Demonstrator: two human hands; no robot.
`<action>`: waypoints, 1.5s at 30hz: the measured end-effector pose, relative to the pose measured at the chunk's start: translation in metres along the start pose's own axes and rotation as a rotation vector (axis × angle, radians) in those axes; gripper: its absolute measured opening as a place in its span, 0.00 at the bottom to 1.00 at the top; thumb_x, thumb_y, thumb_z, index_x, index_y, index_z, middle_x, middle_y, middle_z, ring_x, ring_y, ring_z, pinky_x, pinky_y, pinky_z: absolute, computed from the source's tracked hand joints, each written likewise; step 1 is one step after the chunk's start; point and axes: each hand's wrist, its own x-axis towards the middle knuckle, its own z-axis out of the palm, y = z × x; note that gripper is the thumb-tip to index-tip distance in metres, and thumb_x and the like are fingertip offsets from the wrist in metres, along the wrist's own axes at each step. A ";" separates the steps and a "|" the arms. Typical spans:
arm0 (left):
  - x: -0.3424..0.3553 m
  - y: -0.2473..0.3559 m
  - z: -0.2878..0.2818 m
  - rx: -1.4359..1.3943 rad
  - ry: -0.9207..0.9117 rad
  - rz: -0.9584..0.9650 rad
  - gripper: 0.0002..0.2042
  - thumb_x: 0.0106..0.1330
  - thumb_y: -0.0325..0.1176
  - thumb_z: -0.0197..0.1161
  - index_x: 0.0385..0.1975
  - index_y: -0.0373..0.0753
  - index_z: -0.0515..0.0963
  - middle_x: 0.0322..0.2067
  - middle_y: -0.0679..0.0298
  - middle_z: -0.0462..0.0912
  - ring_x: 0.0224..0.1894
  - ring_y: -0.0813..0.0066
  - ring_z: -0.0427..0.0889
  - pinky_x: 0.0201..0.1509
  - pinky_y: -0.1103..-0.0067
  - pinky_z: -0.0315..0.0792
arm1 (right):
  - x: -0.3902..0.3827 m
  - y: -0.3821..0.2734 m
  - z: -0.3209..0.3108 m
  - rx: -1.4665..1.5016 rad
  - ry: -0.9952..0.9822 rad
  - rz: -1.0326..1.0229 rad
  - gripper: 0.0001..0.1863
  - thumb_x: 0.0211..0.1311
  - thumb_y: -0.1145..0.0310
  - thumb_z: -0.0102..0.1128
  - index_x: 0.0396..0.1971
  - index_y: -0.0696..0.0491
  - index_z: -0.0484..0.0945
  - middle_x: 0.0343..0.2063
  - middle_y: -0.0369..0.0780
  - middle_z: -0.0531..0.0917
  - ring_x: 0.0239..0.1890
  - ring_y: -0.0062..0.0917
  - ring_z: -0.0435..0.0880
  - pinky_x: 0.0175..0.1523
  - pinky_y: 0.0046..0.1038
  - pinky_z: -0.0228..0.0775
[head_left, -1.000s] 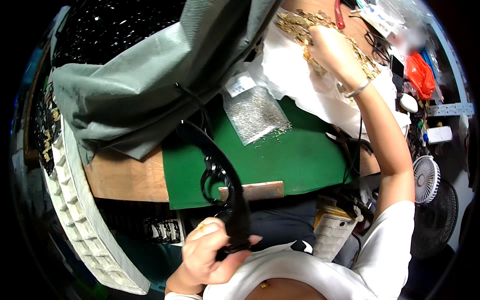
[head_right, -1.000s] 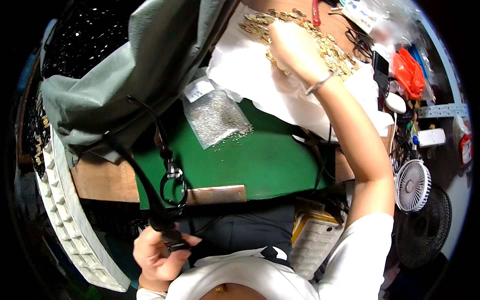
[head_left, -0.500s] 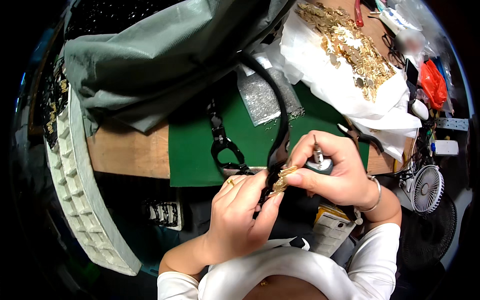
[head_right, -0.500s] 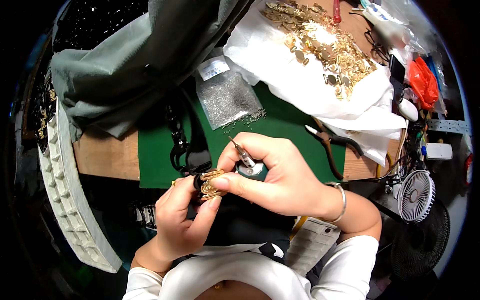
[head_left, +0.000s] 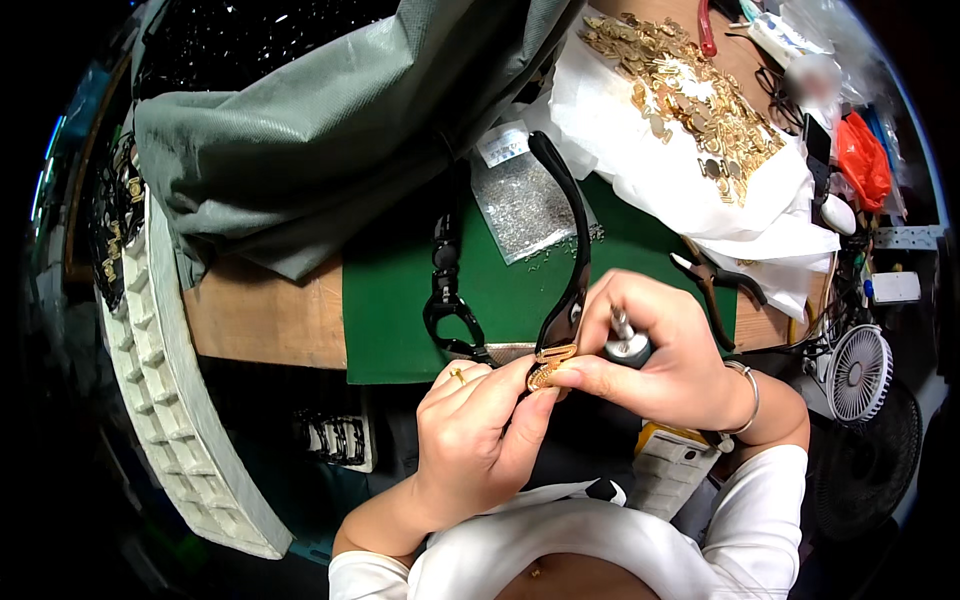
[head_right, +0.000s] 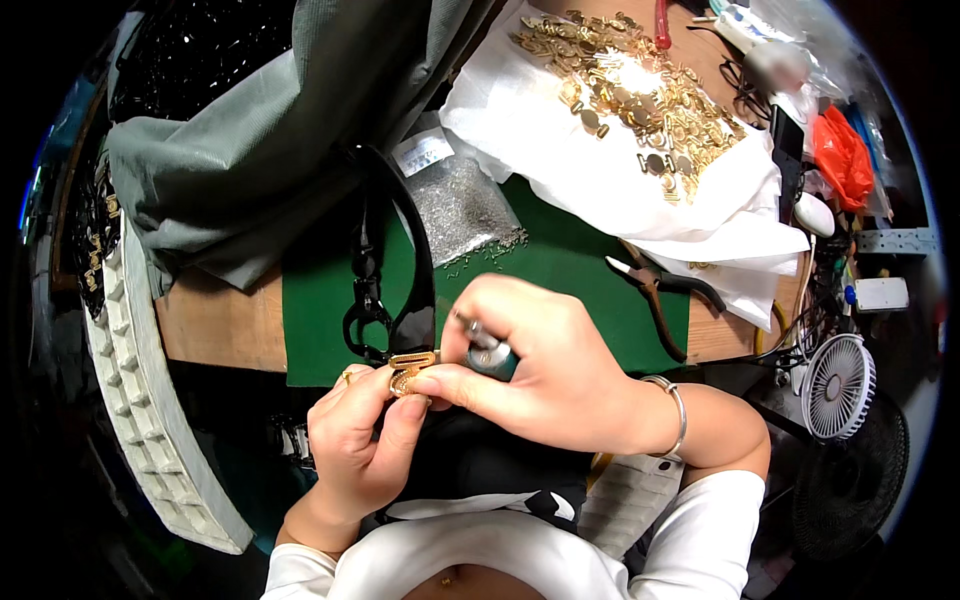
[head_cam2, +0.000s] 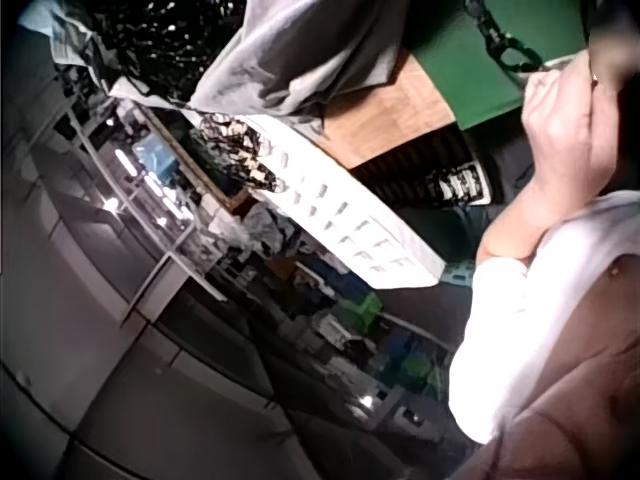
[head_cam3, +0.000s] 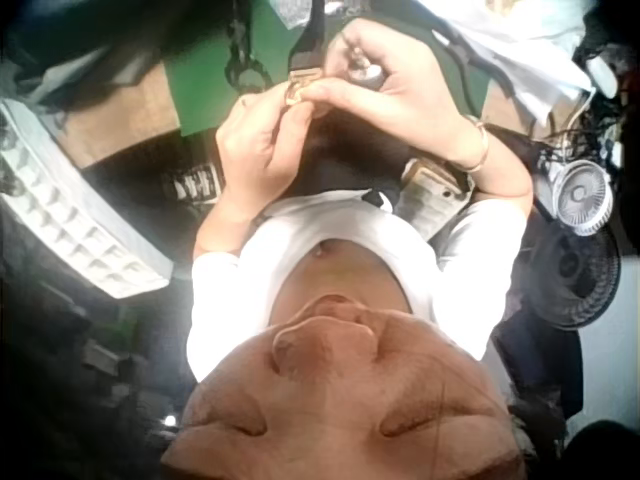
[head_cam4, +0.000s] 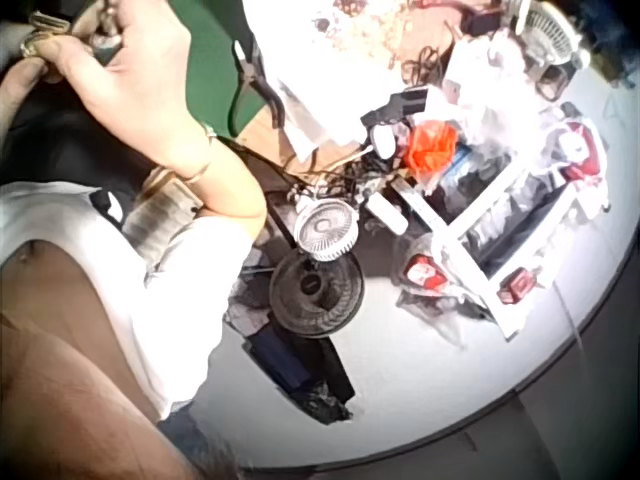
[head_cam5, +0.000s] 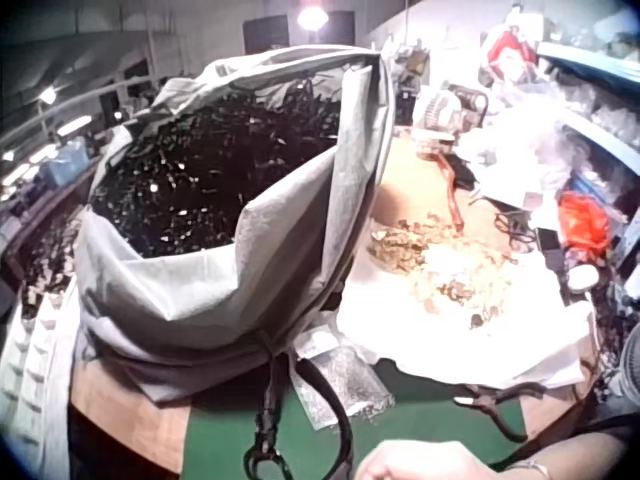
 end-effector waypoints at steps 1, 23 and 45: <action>0.001 0.002 0.001 -0.009 0.011 -0.010 0.06 0.53 0.22 0.55 0.30 0.31 0.76 0.19 0.65 0.79 0.20 0.74 0.73 0.26 0.83 0.64 | 0.000 -0.002 0.002 0.095 0.076 0.059 0.12 0.46 0.72 0.65 0.28 0.58 0.71 0.22 0.35 0.76 0.24 0.15 0.74 0.29 0.18 0.66; -0.021 0.000 -0.031 -0.745 0.206 -0.416 0.18 0.60 0.42 0.56 0.30 0.28 0.70 0.19 0.60 0.76 0.16 0.78 0.75 0.25 0.84 0.71 | -0.010 0.052 -0.015 -0.951 -0.099 0.111 0.30 0.50 0.59 0.59 0.49 0.61 0.62 0.30 0.46 0.68 0.21 0.35 0.75 0.25 0.30 0.70; -0.024 -0.024 -0.049 -1.111 0.258 -0.495 0.13 0.60 0.38 0.55 0.26 0.35 0.62 0.09 0.66 0.68 0.06 0.79 0.66 0.27 0.80 0.62 | -0.015 0.067 -0.018 -0.931 0.102 0.030 0.13 0.50 0.71 0.57 0.38 0.52 0.72 0.28 0.41 0.68 0.21 0.29 0.75 0.22 0.28 0.67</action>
